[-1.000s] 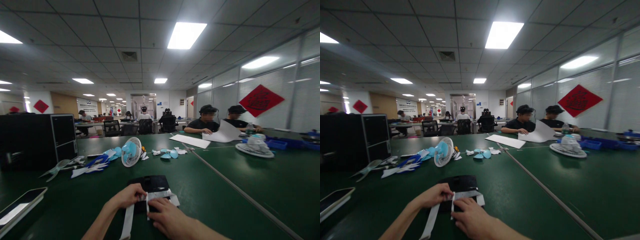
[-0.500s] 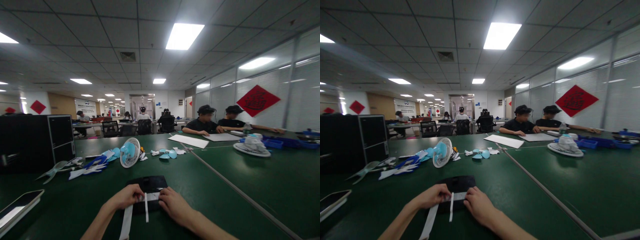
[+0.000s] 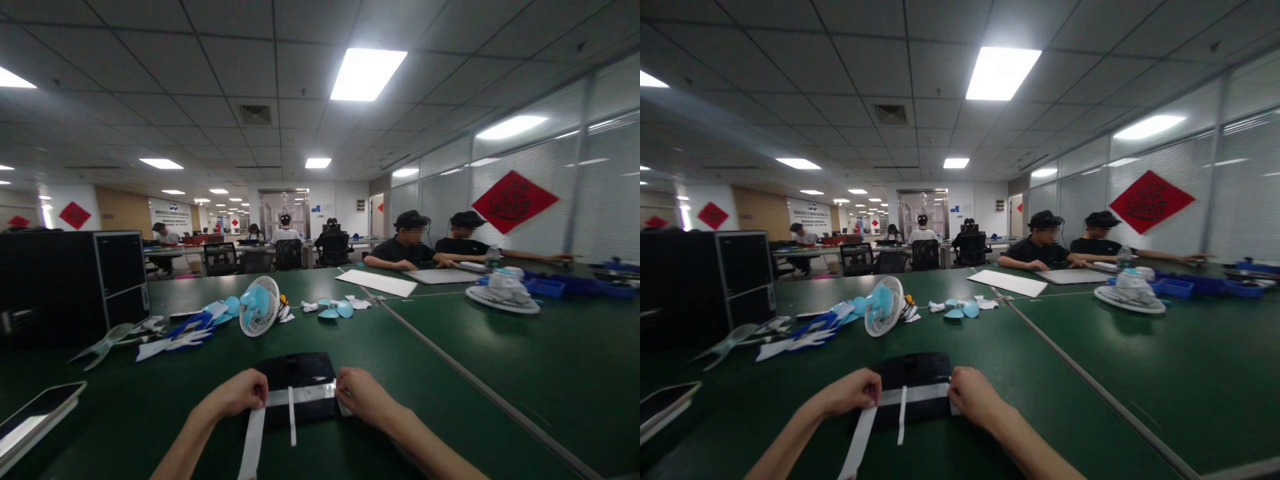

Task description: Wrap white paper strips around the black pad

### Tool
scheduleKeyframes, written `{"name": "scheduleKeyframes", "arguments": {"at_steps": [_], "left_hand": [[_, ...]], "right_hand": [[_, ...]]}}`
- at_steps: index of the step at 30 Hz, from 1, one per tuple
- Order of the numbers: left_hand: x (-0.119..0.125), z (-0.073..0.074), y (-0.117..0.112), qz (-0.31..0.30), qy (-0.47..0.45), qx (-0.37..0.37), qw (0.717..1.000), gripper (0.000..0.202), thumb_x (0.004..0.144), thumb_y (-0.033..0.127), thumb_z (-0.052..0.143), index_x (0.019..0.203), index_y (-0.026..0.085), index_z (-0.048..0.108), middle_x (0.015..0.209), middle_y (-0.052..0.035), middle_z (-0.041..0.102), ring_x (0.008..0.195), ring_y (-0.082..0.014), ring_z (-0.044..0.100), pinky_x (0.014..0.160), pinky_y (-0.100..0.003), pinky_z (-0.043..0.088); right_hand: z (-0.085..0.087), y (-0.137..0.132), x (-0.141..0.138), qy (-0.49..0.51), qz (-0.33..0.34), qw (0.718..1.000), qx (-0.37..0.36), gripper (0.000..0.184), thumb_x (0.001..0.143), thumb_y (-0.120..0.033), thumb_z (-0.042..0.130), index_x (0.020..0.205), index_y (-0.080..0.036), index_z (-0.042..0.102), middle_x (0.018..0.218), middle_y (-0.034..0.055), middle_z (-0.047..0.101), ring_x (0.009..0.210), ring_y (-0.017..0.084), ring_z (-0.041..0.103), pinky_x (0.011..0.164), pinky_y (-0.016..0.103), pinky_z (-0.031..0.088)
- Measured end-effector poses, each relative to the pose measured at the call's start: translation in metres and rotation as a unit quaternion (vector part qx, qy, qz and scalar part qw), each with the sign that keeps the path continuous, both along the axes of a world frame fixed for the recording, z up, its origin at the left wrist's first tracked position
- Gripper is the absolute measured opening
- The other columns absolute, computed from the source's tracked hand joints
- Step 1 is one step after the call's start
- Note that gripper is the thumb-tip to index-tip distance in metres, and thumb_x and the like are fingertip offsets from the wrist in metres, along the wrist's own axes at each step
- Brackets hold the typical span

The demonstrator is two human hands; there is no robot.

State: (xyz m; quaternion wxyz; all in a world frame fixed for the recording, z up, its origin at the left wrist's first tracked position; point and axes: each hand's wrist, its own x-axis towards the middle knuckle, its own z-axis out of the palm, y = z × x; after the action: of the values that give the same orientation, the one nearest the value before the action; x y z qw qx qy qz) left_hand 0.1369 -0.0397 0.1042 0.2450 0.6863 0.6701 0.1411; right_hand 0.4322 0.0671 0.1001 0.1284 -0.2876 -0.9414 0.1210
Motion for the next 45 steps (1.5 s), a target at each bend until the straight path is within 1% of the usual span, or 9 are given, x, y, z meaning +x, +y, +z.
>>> {"name": "scheduleKeyframes", "arguments": {"at_steps": [8, 16, 22, 25, 27, 31, 36, 40, 45], "left_hand": [[-0.004, -0.003, -0.001, 0.009, 0.001, -0.017, 1.000, 0.020, 0.066, 0.023, 0.056, 0.082, 0.018, 0.066, 0.086, -0.0002, 0.064, 0.081, -0.0178, 0.058, 0.068, -0.025, 0.042], [-0.003, 0.000, -0.003, -0.004, -0.009, -0.010, 1.000, 0.030, 0.064, 0.020, 0.056, 0.092, 0.021, 0.065, 0.085, 0.0017, 0.059, 0.078, -0.0159, 0.055, 0.063, -0.023, 0.039], [-0.005, -0.001, -0.003, -0.002, -0.024, -0.015, 1.000, 0.029, 0.064, 0.021, 0.058, 0.092, 0.021, 0.066, 0.083, 0.0019, 0.059, 0.078, -0.0159, 0.056, 0.063, -0.023, 0.040], [-0.013, -0.002, -0.002, -0.003, -0.037, 0.003, 0.999, 0.026, 0.069, 0.029, 0.059, 0.092, 0.021, 0.067, 0.086, 0.0013, 0.062, 0.081, -0.0168, 0.057, 0.066, -0.023, 0.042], [-0.020, -0.002, -0.001, 0.032, -0.017, 0.038, 0.999, 0.024, 0.075, 0.034, 0.055, 0.091, 0.021, 0.066, 0.089, 0.0005, 0.065, 0.083, -0.0173, 0.059, 0.069, -0.024, 0.043], [-0.044, -0.009, 0.002, 0.179, 0.108, 0.103, 0.972, 0.019, 0.082, 0.031, 0.049, 0.086, 0.020, 0.063, 0.093, -0.0026, 0.067, 0.088, -0.0182, 0.061, 0.073, -0.025, 0.043], [-0.071, -0.026, 0.002, 0.260, 0.149, 0.093, 0.950, 0.016, 0.083, 0.023, 0.046, 0.086, 0.019, 0.061, 0.095, -0.0075, 0.068, 0.087, -0.0219, 0.063, 0.071, -0.029, 0.043], [-0.077, -0.030, 0.003, 0.264, 0.162, 0.094, 0.946, 0.018, 0.083, 0.025, 0.047, 0.092, 0.019, 0.062, 0.104, -0.0075, 0.065, 0.093, -0.0207, 0.062, 0.073, -0.027, 0.045], [-0.077, -0.030, 0.003, 0.250, 0.179, 0.093, 0.947, 0.033, 0.083, 0.032, 0.048, 0.110, 0.017, 0.061, 0.118, -0.0104, 0.060, 0.109, -0.0239, 0.055, 0.087, -0.032, 0.044]], "right_hand": [[0.005, -0.008, -0.002, 0.009, -0.006, 1.000, 0.012, 0.022, 0.084, -0.020, 0.048, 0.080, -0.018, 0.070, 0.094, 0.0057, 0.066, 0.084, 0.016, 0.061, 0.075, 0.023, 0.044], [0.002, -0.008, 0.000, 0.017, 0.033, 0.999, 0.027, 0.025, 0.087, -0.021, 0.047, 0.092, -0.023, 0.072, 0.101, 0.0034, 0.062, 0.093, 0.017, 0.057, 0.076, 0.024, 0.043], [0.002, -0.007, 0.001, 0.015, 0.024, 1.000, 0.000, 0.025, 0.087, -0.022, 0.048, 0.097, -0.025, 0.071, 0.104, 0.0042, 0.061, 0.097, 0.019, 0.056, 0.079, 0.027, 0.043], [0.002, -0.004, 0.001, 0.042, 0.004, 0.999, -0.004, 0.024, 0.085, -0.026, 0.052, 0.100, -0.024, 0.070, 0.105, 0.0052, 0.060, 0.099, 0.020, 0.055, 0.082, 0.028, 0.043], [0.001, 0.000, 0.001, 0.070, -0.013, 0.997, -0.001, 0.027, 0.084, -0.027, 0.054, 0.107, -0.022, 0.067, 0.107, 0.0064, 0.060, 0.101, 0.021, 0.055, 0.085, 0.029, 0.043], [-0.005, 0.012, -0.005, 0.095, -0.020, 0.995, 0.000, 0.031, 0.083, -0.025, 0.052, 0.109, -0.020, 0.066, 0.107, 0.0076, 0.061, 0.103, 0.021, 0.055, 0.090, 0.030, 0.042], [-0.011, 0.031, -0.030, 0.085, -0.003, 0.996, 0.001, 0.035, 0.079, -0.026, 0.056, 0.112, -0.019, 0.065, 0.110, 0.0077, 0.062, 0.104, 0.021, 0.056, 0.091, 0.031, 0.043], [-0.009, 0.041, -0.065, 0.080, 0.034, 0.996, 0.014, 0.037, 0.077, -0.026, 0.058, 0.113, -0.020, 0.064, 0.113, 0.0076, 0.062, 0.106, 0.021, 0.055, 0.095, 0.031, 0.041], [-0.003, 0.045, -0.106, 0.026, 0.052, 0.998, 0.032, 0.037, 0.076, -0.030, 0.061, 0.111, -0.017, 0.066, 0.112, 0.0095, 0.064, 0.103, 0.023, 0.057, 0.091, 0.031, 0.042]]}}
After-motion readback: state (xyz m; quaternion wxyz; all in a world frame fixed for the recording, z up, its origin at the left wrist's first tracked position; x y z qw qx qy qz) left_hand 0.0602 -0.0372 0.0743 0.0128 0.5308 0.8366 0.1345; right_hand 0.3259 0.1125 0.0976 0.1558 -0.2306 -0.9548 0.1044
